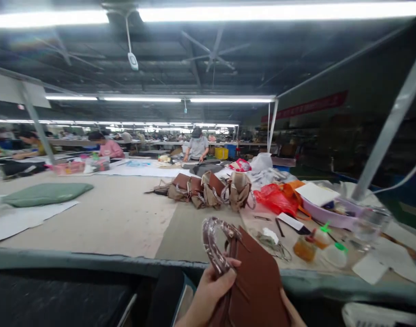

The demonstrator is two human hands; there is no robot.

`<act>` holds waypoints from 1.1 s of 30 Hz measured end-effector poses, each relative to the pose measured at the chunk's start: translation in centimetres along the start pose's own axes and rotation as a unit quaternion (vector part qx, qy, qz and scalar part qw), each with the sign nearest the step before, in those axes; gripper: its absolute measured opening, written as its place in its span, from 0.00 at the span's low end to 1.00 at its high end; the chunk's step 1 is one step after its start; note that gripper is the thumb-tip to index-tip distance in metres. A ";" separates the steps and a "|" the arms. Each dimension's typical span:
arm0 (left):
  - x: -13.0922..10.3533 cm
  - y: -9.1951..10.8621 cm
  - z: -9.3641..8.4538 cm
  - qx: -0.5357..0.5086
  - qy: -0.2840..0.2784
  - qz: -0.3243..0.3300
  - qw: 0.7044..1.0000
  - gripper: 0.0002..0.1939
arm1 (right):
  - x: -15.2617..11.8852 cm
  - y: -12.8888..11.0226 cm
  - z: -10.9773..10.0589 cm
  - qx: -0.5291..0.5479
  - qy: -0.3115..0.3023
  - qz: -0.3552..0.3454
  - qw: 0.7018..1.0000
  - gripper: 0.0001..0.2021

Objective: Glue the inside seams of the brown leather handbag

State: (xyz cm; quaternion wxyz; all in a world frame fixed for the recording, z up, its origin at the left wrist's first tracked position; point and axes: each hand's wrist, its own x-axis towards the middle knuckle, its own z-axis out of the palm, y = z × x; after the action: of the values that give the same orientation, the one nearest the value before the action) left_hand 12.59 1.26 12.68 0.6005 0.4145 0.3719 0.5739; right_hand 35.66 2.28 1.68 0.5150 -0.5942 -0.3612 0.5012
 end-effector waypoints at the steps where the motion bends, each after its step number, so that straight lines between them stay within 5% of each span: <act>1: 0.4 0.9 -0.8 0.044 0.014 0.021 0.999 0.20 | 0.4 -0.1 2.5 0.040 -0.053 0.012 0.998 0.44; 3: 1.5 2.6 -2.2 0.094 0.022 0.047 0.994 0.21 | 0.8 -0.5 6.6 0.091 -0.131 0.023 0.987 0.39; 6: 3.8 3.4 -3.7 0.153 0.034 0.098 0.983 0.20 | 1.4 -0.7 9.6 0.037 -0.098 -0.014 0.994 0.39; 12: 6.2 -1.1 -5.2 0.241 0.058 0.106 0.963 0.17 | 1.5 -3.0 8.0 -0.067 -0.089 -0.202 0.973 0.32; 16: 6.7 -2.9 -4.7 0.275 0.064 0.116 0.952 0.14 | -0.8 -9.5 7.9 -0.209 -0.046 -0.397 0.892 0.28; 19: 7.1 -3.3 -3.7 0.273 0.080 0.116 0.952 0.13 | -2.3 -14.2 9.5 -0.324 -0.120 -0.479 0.807 0.27; 21: 7.2 -3.4 -3.1 0.223 0.097 0.109 0.964 0.16 | -2.3 -15.7 10.9 -0.391 -0.205 -0.490 0.752 0.27; 23: 7.0 -3.4 -2.7 0.143 0.107 0.096 0.979 0.19 | -1.3 -15.7 11.8 -0.446 -0.203 -0.477 0.730 0.27; 28: 6.1 -2.7 -3.3 0.027 0.177 0.050 0.983 0.19 | 3.8 -13.3 11.5 -0.540 -0.073 -0.373 0.751 0.24; 33: 5.6 -4.1 -3.7 0.047 0.182 0.085 0.978 0.18 | 6.1 -13.9 12.3 -0.507 -0.106 -0.357 0.778 0.20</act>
State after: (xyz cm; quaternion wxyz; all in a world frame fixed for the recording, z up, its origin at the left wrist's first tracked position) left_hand 11.10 7.14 7.70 0.4513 0.3609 0.4649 0.6708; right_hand 26.40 14.08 14.29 0.2399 -0.5410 -0.8015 0.0863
